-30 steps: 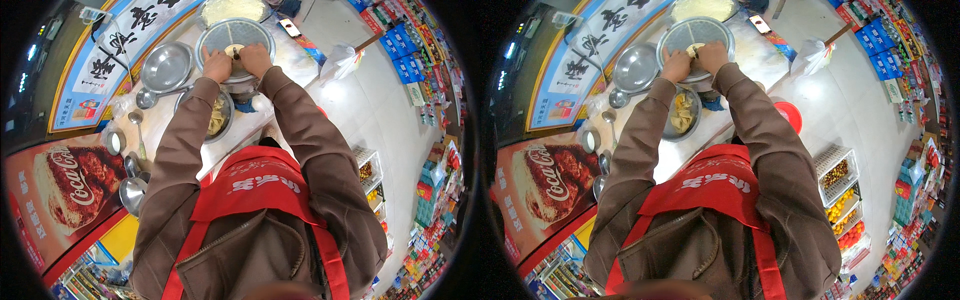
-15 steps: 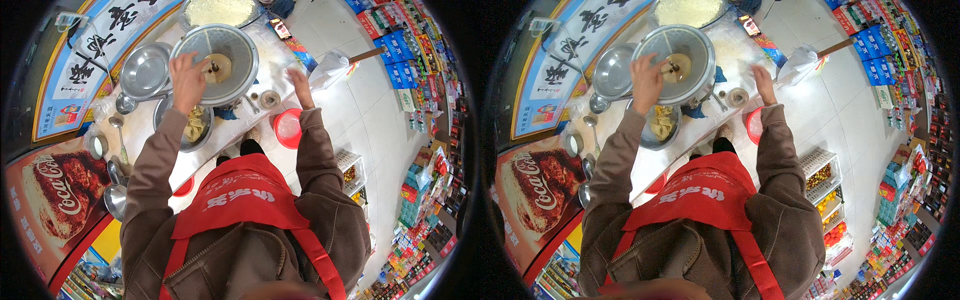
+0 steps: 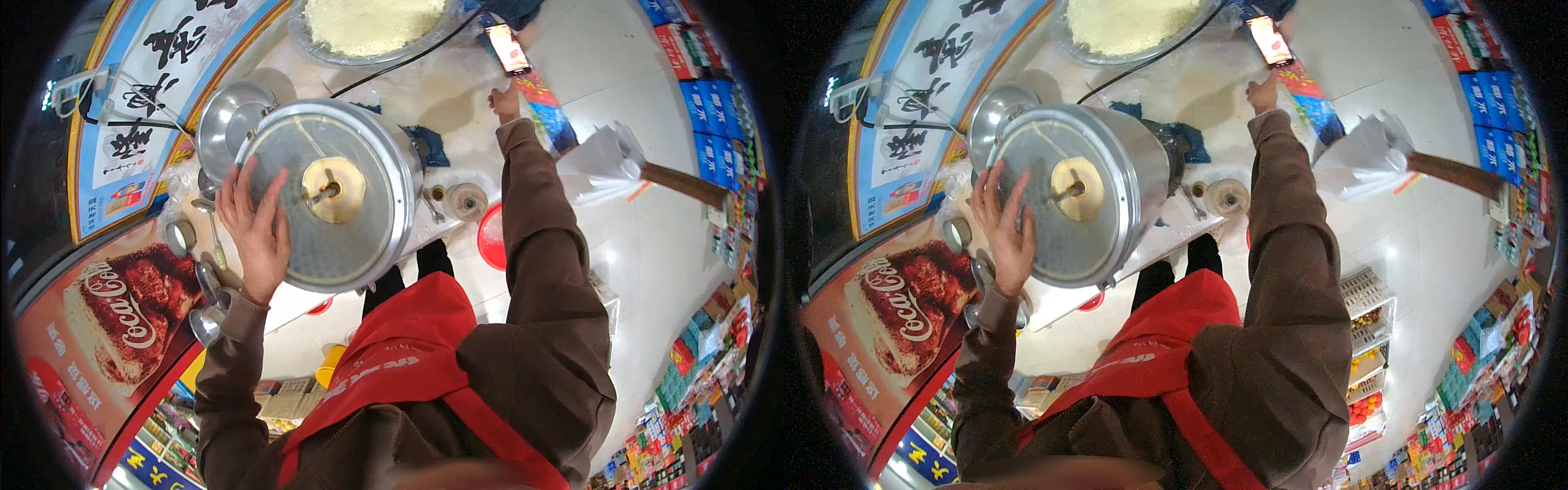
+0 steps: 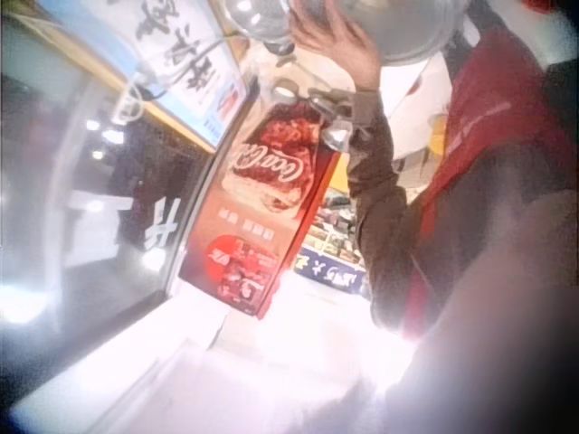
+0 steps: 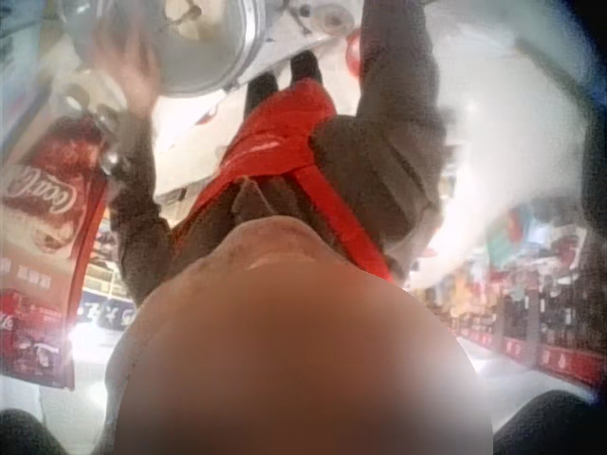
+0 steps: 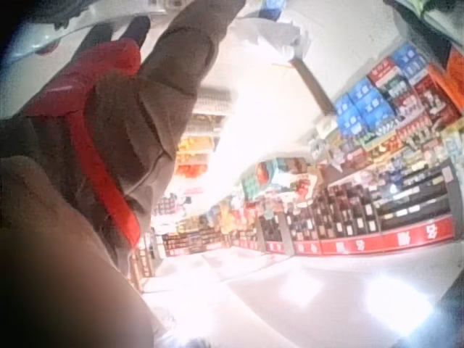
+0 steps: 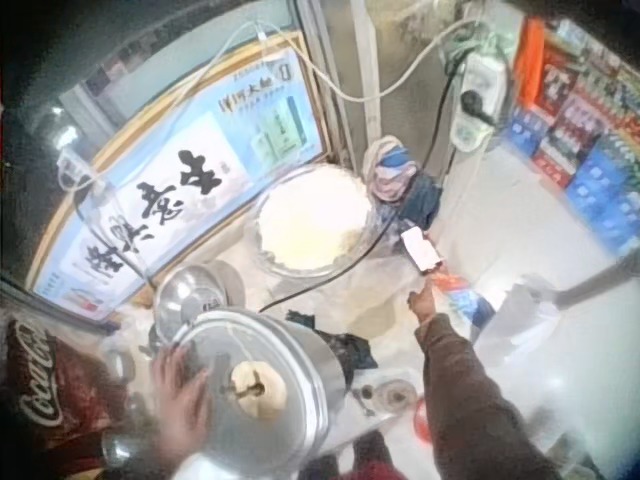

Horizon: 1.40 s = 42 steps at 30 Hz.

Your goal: The person assembles a food processor by placing a plastic bowl, a metal strainer, and a lid onto the base. They then place a dough-like item into the strainer and secure the lid, completing the assembly.

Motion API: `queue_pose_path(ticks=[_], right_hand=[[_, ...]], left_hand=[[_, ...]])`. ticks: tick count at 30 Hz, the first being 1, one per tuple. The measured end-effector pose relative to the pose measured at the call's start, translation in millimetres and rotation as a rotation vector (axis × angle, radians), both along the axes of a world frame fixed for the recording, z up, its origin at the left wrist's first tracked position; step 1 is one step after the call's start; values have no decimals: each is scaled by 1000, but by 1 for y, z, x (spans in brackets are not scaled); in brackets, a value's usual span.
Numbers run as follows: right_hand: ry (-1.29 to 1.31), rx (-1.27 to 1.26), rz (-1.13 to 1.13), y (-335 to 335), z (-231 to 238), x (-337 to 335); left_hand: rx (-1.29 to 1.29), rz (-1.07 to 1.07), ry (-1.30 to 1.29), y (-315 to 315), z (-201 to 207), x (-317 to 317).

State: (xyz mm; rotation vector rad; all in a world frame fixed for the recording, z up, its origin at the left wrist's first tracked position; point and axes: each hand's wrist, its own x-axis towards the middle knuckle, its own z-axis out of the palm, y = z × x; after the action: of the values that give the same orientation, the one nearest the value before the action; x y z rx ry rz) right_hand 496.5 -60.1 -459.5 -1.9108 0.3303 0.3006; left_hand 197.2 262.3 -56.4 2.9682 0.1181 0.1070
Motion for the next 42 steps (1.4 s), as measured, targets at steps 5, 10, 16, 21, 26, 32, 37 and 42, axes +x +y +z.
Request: queue_pose_path(ticks=[5, 10, 16, 21, 26, 32, 37, 42], right_hand=[[-89, 47, -185, 23, -39, 62], [-64, 284, -257, 50, -54, 91], [17, 559, -115, 77, -51, 116], [-318, 111, -244, 54, -37, 75], [-211, 449, -337, 11, -6, -33], [-187, 363, -436, -40, 21, -184], [-43, 56, -498, -79, 30, -279], [-69, -119, -413, -91, 12, -327]], left_hand=[[31, 20, 53, 0, -1, 4], [28, 50, 88, 1, -1, 5], [55, 27, 95, 7, -5, 6], [57, 10, 88, 8, -5, 7], [53, -2, 85, 6, -3, 8], [39, -10, 76, 5, -2, 7], [22, -47, 30, 4, -3, 7], [32, -74, 12, 3, -3, 6]])
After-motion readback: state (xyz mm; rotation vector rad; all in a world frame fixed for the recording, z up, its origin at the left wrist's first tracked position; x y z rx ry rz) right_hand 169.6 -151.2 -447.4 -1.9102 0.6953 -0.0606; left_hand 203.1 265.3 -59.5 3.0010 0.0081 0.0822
